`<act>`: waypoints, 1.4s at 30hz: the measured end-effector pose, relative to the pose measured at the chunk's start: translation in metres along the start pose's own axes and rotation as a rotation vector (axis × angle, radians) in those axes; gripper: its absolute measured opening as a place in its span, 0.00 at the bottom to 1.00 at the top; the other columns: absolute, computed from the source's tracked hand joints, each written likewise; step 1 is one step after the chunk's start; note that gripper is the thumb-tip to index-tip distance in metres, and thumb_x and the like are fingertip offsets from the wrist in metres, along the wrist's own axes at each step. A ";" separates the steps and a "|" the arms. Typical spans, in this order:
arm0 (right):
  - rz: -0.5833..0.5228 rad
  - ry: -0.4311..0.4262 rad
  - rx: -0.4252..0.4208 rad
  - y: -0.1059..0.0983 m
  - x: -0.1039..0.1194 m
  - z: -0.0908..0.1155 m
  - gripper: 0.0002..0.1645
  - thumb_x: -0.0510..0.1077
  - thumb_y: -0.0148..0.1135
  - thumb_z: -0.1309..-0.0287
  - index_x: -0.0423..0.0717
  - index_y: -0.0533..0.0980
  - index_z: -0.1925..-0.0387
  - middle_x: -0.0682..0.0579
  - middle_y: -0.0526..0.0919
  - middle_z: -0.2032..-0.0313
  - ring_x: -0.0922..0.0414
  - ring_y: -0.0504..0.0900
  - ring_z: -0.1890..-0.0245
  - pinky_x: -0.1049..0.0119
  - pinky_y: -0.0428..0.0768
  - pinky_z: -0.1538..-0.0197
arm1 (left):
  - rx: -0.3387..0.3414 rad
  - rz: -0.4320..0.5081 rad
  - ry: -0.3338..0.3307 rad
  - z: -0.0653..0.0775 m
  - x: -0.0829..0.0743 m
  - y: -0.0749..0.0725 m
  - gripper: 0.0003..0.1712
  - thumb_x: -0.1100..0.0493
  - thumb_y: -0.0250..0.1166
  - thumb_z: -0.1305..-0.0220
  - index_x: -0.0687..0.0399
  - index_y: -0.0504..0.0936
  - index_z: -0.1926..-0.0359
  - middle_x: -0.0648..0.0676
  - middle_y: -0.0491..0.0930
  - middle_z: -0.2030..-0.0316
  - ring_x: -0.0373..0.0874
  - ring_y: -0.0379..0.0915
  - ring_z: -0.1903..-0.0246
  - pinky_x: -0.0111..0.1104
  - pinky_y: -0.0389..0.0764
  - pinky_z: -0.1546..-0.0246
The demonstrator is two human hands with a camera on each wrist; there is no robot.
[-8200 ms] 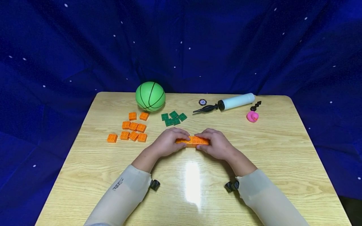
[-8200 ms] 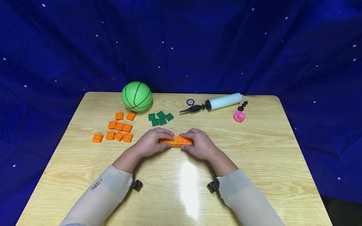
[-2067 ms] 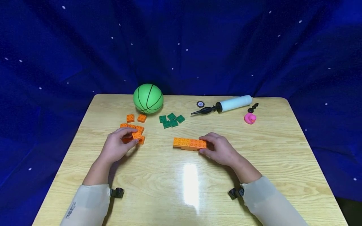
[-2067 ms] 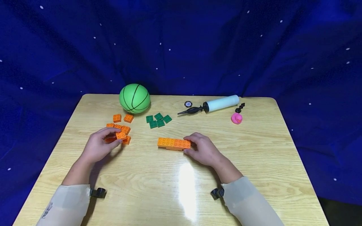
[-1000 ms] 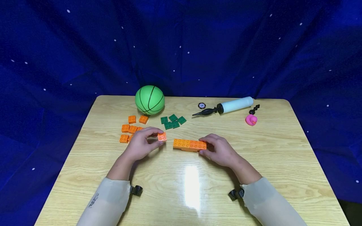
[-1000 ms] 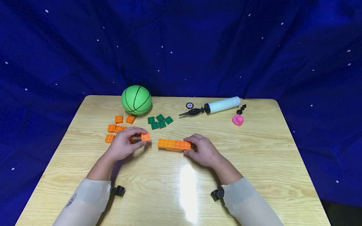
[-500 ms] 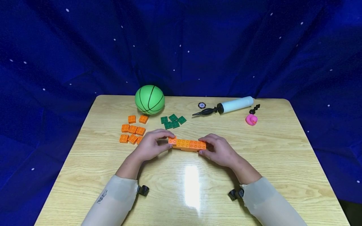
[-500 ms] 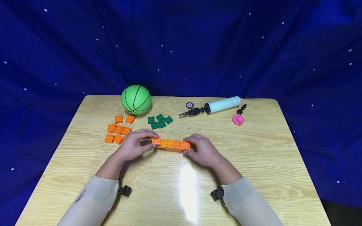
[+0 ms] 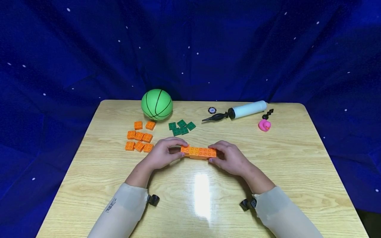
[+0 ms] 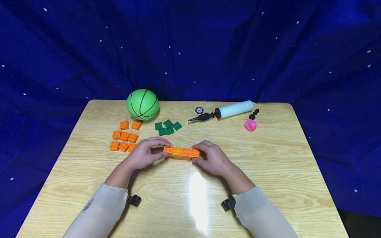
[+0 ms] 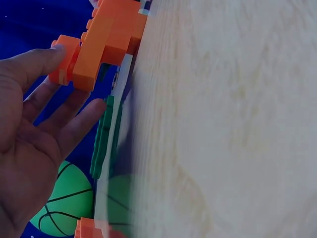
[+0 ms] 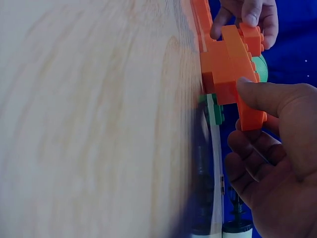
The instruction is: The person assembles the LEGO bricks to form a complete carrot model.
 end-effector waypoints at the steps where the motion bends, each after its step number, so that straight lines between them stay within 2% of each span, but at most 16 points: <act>1: 0.000 0.001 0.001 0.000 -0.001 0.000 0.28 0.48 0.76 0.39 0.45 0.81 0.40 0.53 0.83 0.48 0.54 0.81 0.47 0.54 0.80 0.41 | 0.004 0.008 -0.002 0.000 0.001 0.001 0.17 0.65 0.74 0.36 0.48 0.88 0.48 0.46 0.83 0.46 0.45 0.79 0.42 0.36 0.83 0.45; 12: -0.006 -0.006 0.002 0.001 0.000 0.000 0.28 0.47 0.75 0.39 0.44 0.81 0.39 0.52 0.83 0.48 0.54 0.82 0.47 0.53 0.80 0.42 | 0.005 0.030 -0.056 0.001 0.007 0.003 0.16 0.62 0.73 0.34 0.44 0.87 0.47 0.44 0.82 0.44 0.43 0.78 0.41 0.39 0.83 0.45; 15: -0.006 -0.005 0.000 0.000 0.001 0.000 0.27 0.47 0.75 0.39 0.44 0.81 0.40 0.52 0.83 0.48 0.54 0.82 0.47 0.53 0.81 0.42 | -0.002 0.063 -0.072 0.001 0.008 0.005 0.16 0.64 0.74 0.35 0.49 0.87 0.47 0.49 0.82 0.43 0.47 0.77 0.39 0.46 0.83 0.43; 19: -0.006 -0.015 -0.010 0.000 0.002 0.001 0.27 0.46 0.76 0.39 0.44 0.81 0.40 0.52 0.84 0.48 0.54 0.82 0.48 0.53 0.81 0.43 | -0.011 0.120 -0.085 0.000 0.008 0.006 0.16 0.66 0.74 0.36 0.54 0.87 0.48 0.53 0.81 0.43 0.51 0.76 0.39 0.50 0.82 0.44; 25: -0.011 -0.022 -0.020 -0.001 0.003 0.001 0.26 0.45 0.76 0.40 0.44 0.82 0.41 0.52 0.84 0.49 0.54 0.82 0.49 0.53 0.81 0.45 | -0.018 0.165 -0.066 -0.001 0.010 0.007 0.16 0.68 0.74 0.37 0.54 0.88 0.49 0.53 0.82 0.44 0.50 0.77 0.40 0.41 0.85 0.47; 30: -0.015 -0.015 -0.015 -0.002 0.004 0.001 0.26 0.45 0.76 0.40 0.45 0.82 0.41 0.52 0.84 0.50 0.55 0.82 0.50 0.54 0.82 0.46 | -0.039 0.149 -0.064 -0.001 0.011 0.006 0.16 0.69 0.75 0.39 0.54 0.88 0.50 0.52 0.83 0.45 0.48 0.79 0.42 0.35 0.85 0.50; 36: -0.018 0.001 -0.008 -0.002 0.003 0.000 0.26 0.46 0.77 0.40 0.45 0.82 0.41 0.52 0.84 0.50 0.55 0.82 0.51 0.54 0.82 0.46 | -0.050 0.111 -0.062 -0.002 0.007 0.005 0.17 0.69 0.75 0.39 0.54 0.89 0.50 0.51 0.83 0.46 0.48 0.79 0.43 0.33 0.85 0.49; 42: -0.011 0.002 -0.003 -0.001 0.002 0.001 0.26 0.46 0.77 0.40 0.44 0.83 0.42 0.52 0.83 0.51 0.55 0.82 0.51 0.54 0.81 0.45 | -0.045 0.117 -0.069 -0.003 0.006 0.005 0.16 0.70 0.75 0.39 0.56 0.90 0.49 0.52 0.83 0.47 0.48 0.79 0.44 0.34 0.85 0.49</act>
Point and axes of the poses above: each hand's wrist, its own z-axis away from the middle knuckle, its own y-axis out of the palm, x = y × z, the point moved 7 cm from there along -z, towards the middle knuckle
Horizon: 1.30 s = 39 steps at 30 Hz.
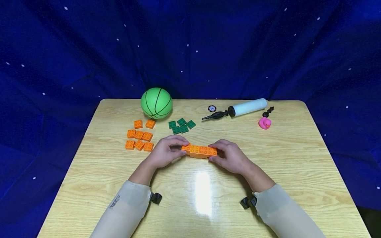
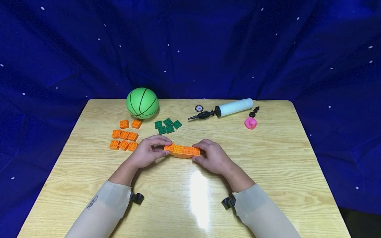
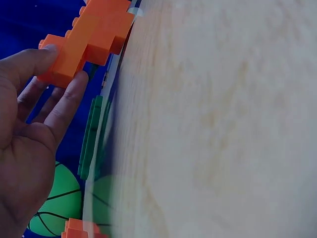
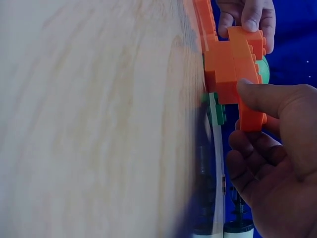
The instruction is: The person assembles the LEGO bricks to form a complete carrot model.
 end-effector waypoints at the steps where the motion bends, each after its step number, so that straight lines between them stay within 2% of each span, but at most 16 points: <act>1: 0.002 -0.003 0.001 0.000 0.000 0.000 0.26 0.46 0.76 0.40 0.44 0.83 0.42 0.52 0.83 0.51 0.55 0.82 0.51 0.54 0.81 0.45 | 0.003 0.003 -0.001 0.000 0.000 0.000 0.16 0.70 0.75 0.39 0.56 0.90 0.50 0.52 0.83 0.47 0.49 0.79 0.45 0.34 0.85 0.49; 10: 0.006 -0.007 0.003 0.001 0.000 0.000 0.26 0.47 0.76 0.40 0.45 0.83 0.41 0.53 0.83 0.51 0.56 0.82 0.52 0.55 0.82 0.47 | 0.051 0.064 -0.042 0.003 0.006 0.000 0.20 0.72 0.75 0.42 0.54 0.87 0.49 0.53 0.81 0.43 0.51 0.79 0.43 0.37 0.84 0.46; 17: 0.002 0.002 0.007 0.001 0.000 -0.001 0.26 0.47 0.77 0.40 0.46 0.83 0.41 0.55 0.83 0.51 0.58 0.81 0.52 0.56 0.81 0.47 | 0.044 0.013 -0.002 0.005 0.004 -0.003 0.24 0.70 0.78 0.44 0.52 0.87 0.46 0.52 0.81 0.42 0.49 0.77 0.41 0.43 0.80 0.40; 24: -0.001 -0.006 0.000 0.001 0.001 -0.002 0.26 0.46 0.77 0.40 0.46 0.82 0.41 0.54 0.83 0.51 0.56 0.81 0.54 0.57 0.81 0.50 | 0.024 -0.006 -0.019 0.008 0.007 -0.009 0.26 0.68 0.78 0.43 0.52 0.85 0.43 0.51 0.80 0.42 0.50 0.78 0.42 0.45 0.79 0.38; 29: 0.002 0.006 0.006 0.001 0.000 -0.002 0.26 0.46 0.77 0.40 0.46 0.82 0.41 0.54 0.83 0.50 0.57 0.81 0.54 0.58 0.81 0.51 | 0.002 -0.020 -0.027 0.011 0.011 -0.016 0.26 0.67 0.78 0.43 0.57 0.84 0.42 0.54 0.80 0.43 0.53 0.78 0.42 0.47 0.78 0.37; 39: -0.003 0.001 0.010 0.003 -0.002 -0.001 0.27 0.47 0.76 0.40 0.45 0.82 0.41 0.54 0.83 0.50 0.57 0.81 0.54 0.59 0.81 0.51 | -0.070 -0.081 -0.027 0.025 0.015 -0.042 0.23 0.67 0.77 0.40 0.61 0.84 0.43 0.54 0.82 0.45 0.57 0.80 0.45 0.48 0.80 0.41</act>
Point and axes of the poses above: each hand's wrist, its own z-axis away from the middle knuckle, its own y-axis out of the palm, x = y × z, the point moved 7 cm from there along -z, towards the middle knuckle
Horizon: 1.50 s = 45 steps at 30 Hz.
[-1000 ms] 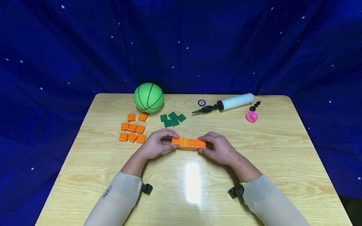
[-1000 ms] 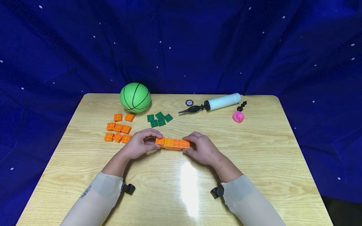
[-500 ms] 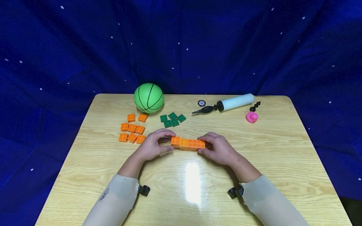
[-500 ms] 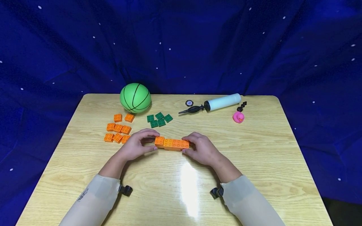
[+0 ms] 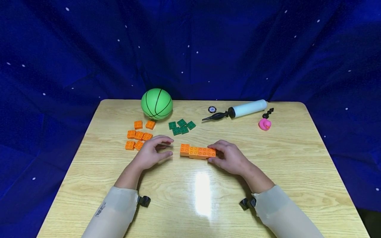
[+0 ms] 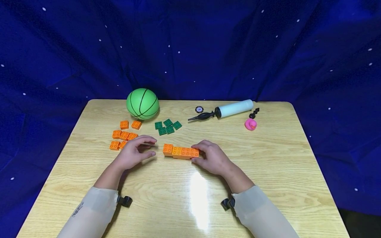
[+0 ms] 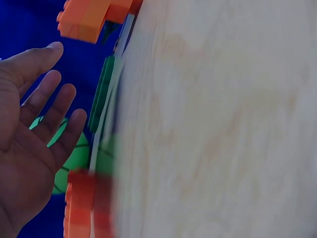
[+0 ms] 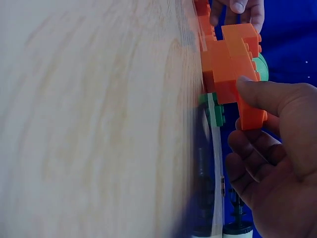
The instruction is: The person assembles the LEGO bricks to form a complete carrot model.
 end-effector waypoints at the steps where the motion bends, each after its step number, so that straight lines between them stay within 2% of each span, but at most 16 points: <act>1: 0.000 0.000 0.000 0.000 0.000 0.000 0.27 0.47 0.76 0.40 0.45 0.82 0.41 0.54 0.83 0.50 0.58 0.81 0.54 0.59 0.81 0.51 | -0.009 -0.005 0.004 0.001 0.001 -0.003 0.23 0.67 0.76 0.40 0.61 0.84 0.43 0.55 0.82 0.45 0.57 0.81 0.46 0.49 0.80 0.41; 5: 0.001 0.001 0.000 0.000 0.000 0.000 0.27 0.47 0.76 0.40 0.45 0.82 0.41 0.54 0.83 0.50 0.57 0.81 0.54 0.59 0.81 0.51 | -0.049 -0.034 0.006 0.006 0.002 -0.015 0.22 0.66 0.76 0.39 0.61 0.84 0.44 0.60 0.83 0.46 0.57 0.82 0.48 0.50 0.82 0.44; 14: 0.008 0.002 0.010 0.001 0.001 0.000 0.27 0.47 0.76 0.39 0.44 0.82 0.40 0.54 0.82 0.50 0.57 0.80 0.56 0.60 0.81 0.54 | -0.117 -0.060 -0.069 0.015 0.009 -0.039 0.21 0.67 0.75 0.38 0.61 0.84 0.44 0.62 0.83 0.47 0.59 0.81 0.49 0.53 0.80 0.46; 21: 0.010 -0.002 0.010 0.000 0.002 -0.001 0.27 0.47 0.76 0.40 0.44 0.82 0.41 0.54 0.82 0.50 0.56 0.81 0.56 0.59 0.81 0.54 | -0.177 -0.074 -0.053 0.023 0.015 -0.059 0.21 0.69 0.75 0.39 0.64 0.84 0.44 0.63 0.82 0.46 0.63 0.80 0.50 0.57 0.79 0.46; 25: 0.008 0.001 0.014 0.000 0.001 -0.001 0.27 0.47 0.76 0.39 0.44 0.82 0.40 0.54 0.82 0.50 0.56 0.81 0.55 0.59 0.82 0.53 | -0.198 -0.111 -0.068 0.028 0.021 -0.071 0.20 0.67 0.75 0.38 0.61 0.85 0.45 0.58 0.83 0.46 0.59 0.80 0.49 0.50 0.81 0.48; 30: 0.008 0.004 0.013 0.000 0.002 0.000 0.27 0.47 0.76 0.39 0.45 0.82 0.41 0.54 0.83 0.50 0.56 0.81 0.54 0.58 0.82 0.51 | -0.228 -0.210 -0.083 0.034 0.025 -0.084 0.20 0.65 0.76 0.38 0.58 0.86 0.45 0.55 0.82 0.45 0.55 0.76 0.47 0.43 0.79 0.50; 38: 0.008 0.000 0.009 0.000 0.002 0.000 0.27 0.47 0.76 0.40 0.44 0.82 0.41 0.54 0.83 0.50 0.58 0.81 0.53 0.57 0.82 0.50 | -0.252 -0.310 -0.128 0.042 0.031 -0.100 0.20 0.64 0.77 0.40 0.58 0.86 0.46 0.58 0.81 0.43 0.56 0.68 0.39 0.52 0.72 0.42; 45: 0.009 0.003 0.010 0.000 0.002 0.000 0.27 0.47 0.76 0.40 0.45 0.82 0.41 0.54 0.83 0.50 0.57 0.81 0.54 0.58 0.82 0.51 | -0.256 -0.374 -0.138 0.046 0.037 -0.111 0.21 0.65 0.78 0.41 0.59 0.86 0.46 0.60 0.81 0.43 0.59 0.68 0.39 0.54 0.71 0.40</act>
Point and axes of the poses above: each hand's wrist, its own z-axis away from the middle knuckle, its own y-axis out of the palm, x = y × z, the point moved 7 cm from there along -z, towards the middle knuckle
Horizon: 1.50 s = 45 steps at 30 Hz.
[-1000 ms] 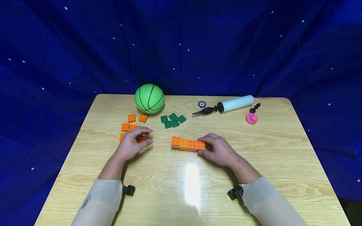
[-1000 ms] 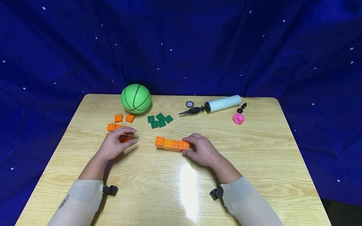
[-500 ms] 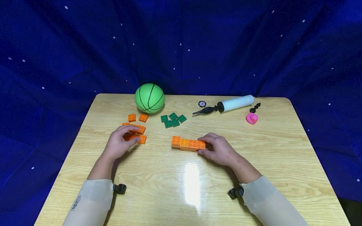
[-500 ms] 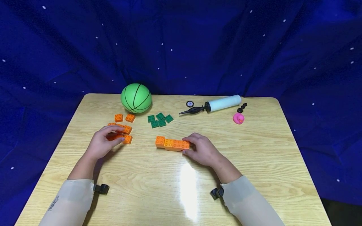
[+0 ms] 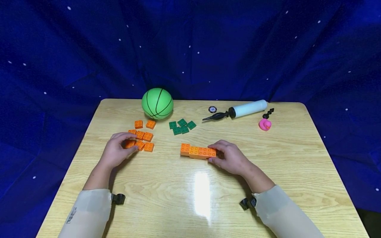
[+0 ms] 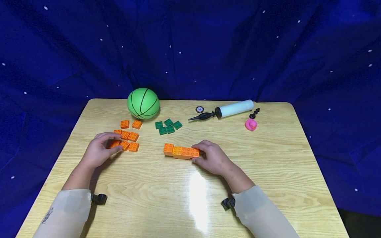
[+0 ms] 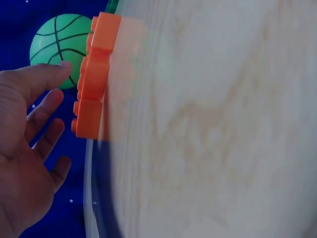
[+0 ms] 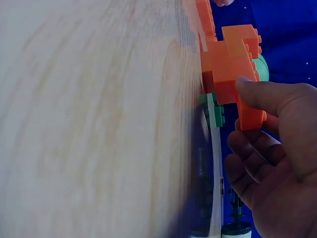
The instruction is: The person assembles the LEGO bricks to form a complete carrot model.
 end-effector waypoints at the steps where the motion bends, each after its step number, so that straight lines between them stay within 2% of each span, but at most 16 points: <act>1: 0.000 0.001 0.000 0.000 0.000 0.000 0.26 0.47 0.76 0.40 0.45 0.82 0.41 0.54 0.83 0.50 0.57 0.81 0.54 0.58 0.82 0.51 | 0.003 -0.002 -0.002 0.000 0.001 -0.001 0.21 0.65 0.78 0.41 0.59 0.86 0.46 0.61 0.81 0.43 0.59 0.68 0.39 0.54 0.70 0.39; 11: -0.001 0.009 0.005 0.001 -0.002 0.000 0.27 0.48 0.76 0.40 0.45 0.82 0.41 0.54 0.83 0.50 0.58 0.80 0.54 0.59 0.81 0.51 | 0.061 -0.036 -0.079 0.000 0.015 -0.001 0.23 0.65 0.77 0.40 0.59 0.84 0.44 0.62 0.79 0.41 0.62 0.70 0.37 0.57 0.68 0.34; 18: 0.001 0.003 0.004 0.000 -0.001 0.000 0.26 0.48 0.76 0.40 0.46 0.82 0.41 0.54 0.83 0.50 0.59 0.80 0.55 0.59 0.81 0.52 | 0.140 -0.094 -0.154 0.001 0.020 0.002 0.26 0.66 0.73 0.38 0.59 0.81 0.39 0.65 0.74 0.36 0.65 0.64 0.31 0.60 0.62 0.30; 31: 0.010 -0.002 0.004 -0.001 0.000 0.000 0.27 0.48 0.76 0.40 0.47 0.82 0.40 0.55 0.83 0.50 0.59 0.80 0.54 0.59 0.81 0.51 | 0.158 -0.146 -0.134 0.002 0.020 0.004 0.23 0.70 0.67 0.33 0.60 0.80 0.38 0.68 0.73 0.35 0.67 0.65 0.32 0.61 0.63 0.31; 40: 0.016 -0.003 0.002 -0.001 0.002 -0.001 0.26 0.48 0.76 0.40 0.47 0.82 0.41 0.54 0.83 0.49 0.57 0.81 0.52 0.57 0.81 0.47 | 0.124 -0.143 -0.136 0.003 0.015 -0.003 0.21 0.68 0.69 0.33 0.58 0.81 0.40 0.65 0.76 0.38 0.65 0.67 0.34 0.60 0.64 0.31; 45: 0.012 -0.011 -0.003 -0.002 0.003 -0.001 0.26 0.47 0.77 0.40 0.46 0.82 0.41 0.53 0.83 0.49 0.56 0.82 0.51 0.55 0.82 0.46 | 0.083 -0.117 -0.093 0.003 0.009 -0.007 0.21 0.69 0.71 0.35 0.59 0.82 0.41 0.64 0.78 0.41 0.63 0.73 0.39 0.58 0.71 0.37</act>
Point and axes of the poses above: each hand's wrist, its own z-axis away from the middle knuckle, its own y-axis out of the palm, x = y × z, the point moved 7 cm from there along -z, towards the middle knuckle
